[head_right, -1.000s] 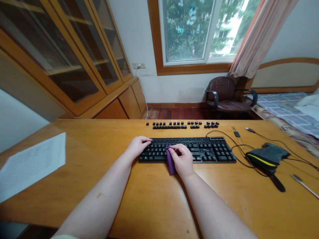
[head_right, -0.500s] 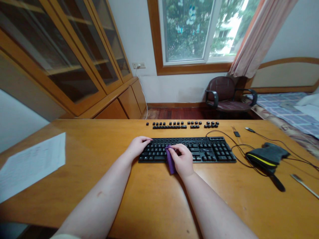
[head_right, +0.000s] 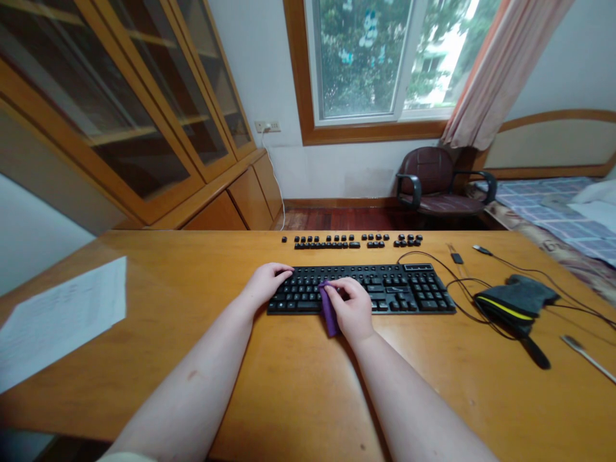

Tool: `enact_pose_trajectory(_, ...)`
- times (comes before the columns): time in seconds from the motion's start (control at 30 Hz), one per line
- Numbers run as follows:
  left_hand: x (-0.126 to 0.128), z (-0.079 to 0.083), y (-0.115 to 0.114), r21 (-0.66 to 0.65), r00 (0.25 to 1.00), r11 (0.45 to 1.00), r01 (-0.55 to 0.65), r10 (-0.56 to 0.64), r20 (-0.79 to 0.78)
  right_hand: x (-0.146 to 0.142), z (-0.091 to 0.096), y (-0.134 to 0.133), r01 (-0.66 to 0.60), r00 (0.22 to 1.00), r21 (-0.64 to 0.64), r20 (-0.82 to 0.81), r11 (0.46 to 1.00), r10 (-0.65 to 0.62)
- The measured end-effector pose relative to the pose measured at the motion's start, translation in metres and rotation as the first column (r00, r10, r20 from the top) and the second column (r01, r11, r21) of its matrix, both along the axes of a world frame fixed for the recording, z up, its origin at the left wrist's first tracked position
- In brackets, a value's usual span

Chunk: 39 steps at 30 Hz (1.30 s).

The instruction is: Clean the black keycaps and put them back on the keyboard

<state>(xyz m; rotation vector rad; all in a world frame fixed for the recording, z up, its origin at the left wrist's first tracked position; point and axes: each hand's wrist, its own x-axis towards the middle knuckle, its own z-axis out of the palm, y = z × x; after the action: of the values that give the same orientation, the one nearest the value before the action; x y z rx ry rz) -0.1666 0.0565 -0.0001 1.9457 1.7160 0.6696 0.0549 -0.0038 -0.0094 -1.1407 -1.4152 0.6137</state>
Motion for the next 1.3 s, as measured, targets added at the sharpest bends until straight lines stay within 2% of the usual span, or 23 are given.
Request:
enact_pose_trajectory(0.17, -0.001, -0.003, 0.002, -0.022, 0.992, 0.998, -0.064, 0.066, 0.110, 0.000, 0.001, 0.000, -0.004, 1.000, -0.009, -0.003, 1.000, 0.004)
enact_pose_trajectory(0.3, 0.000, -0.006, 0.002, -0.006, 0.990, 0.998, -0.067, 0.067, 0.123, 0.000, 0.000, 0.000, 0.002, 1.000, -0.011, 0.000, 1.000, -0.002)
enact_pose_trajectory(0.63, 0.006, -0.002, -0.001, 0.001, 0.997, 0.998, -0.059, 0.058, 0.056, 0.000, 0.000, 0.000, -0.004, 1.000, -0.010, 0.008, 1.000, 0.004)
enact_pose_trajectory(0.97, 0.002, -0.005, 0.002, -0.003, 0.998, 0.998, -0.059, 0.059, 0.001, 0.000, 0.000, 0.000, 0.011, 1.000, -0.022, -0.005, 1.000, -0.012)
enact_pose_trajectory(1.13, -0.001, 0.001, 0.000, -0.026, 0.995, 1.000, -0.007, 0.004, -0.098, -0.001, -0.002, 0.001, 0.017, 0.999, -0.018, -0.028, 1.000, -0.017)
enact_pose_trajectory(1.3, 0.002, 0.005, -0.002, 0.044, 0.987, 0.998, 0.041, -0.034, -0.158, 0.000, -0.002, 0.001, 0.010, 1.000, -0.023, -0.025, 1.000, -0.011)
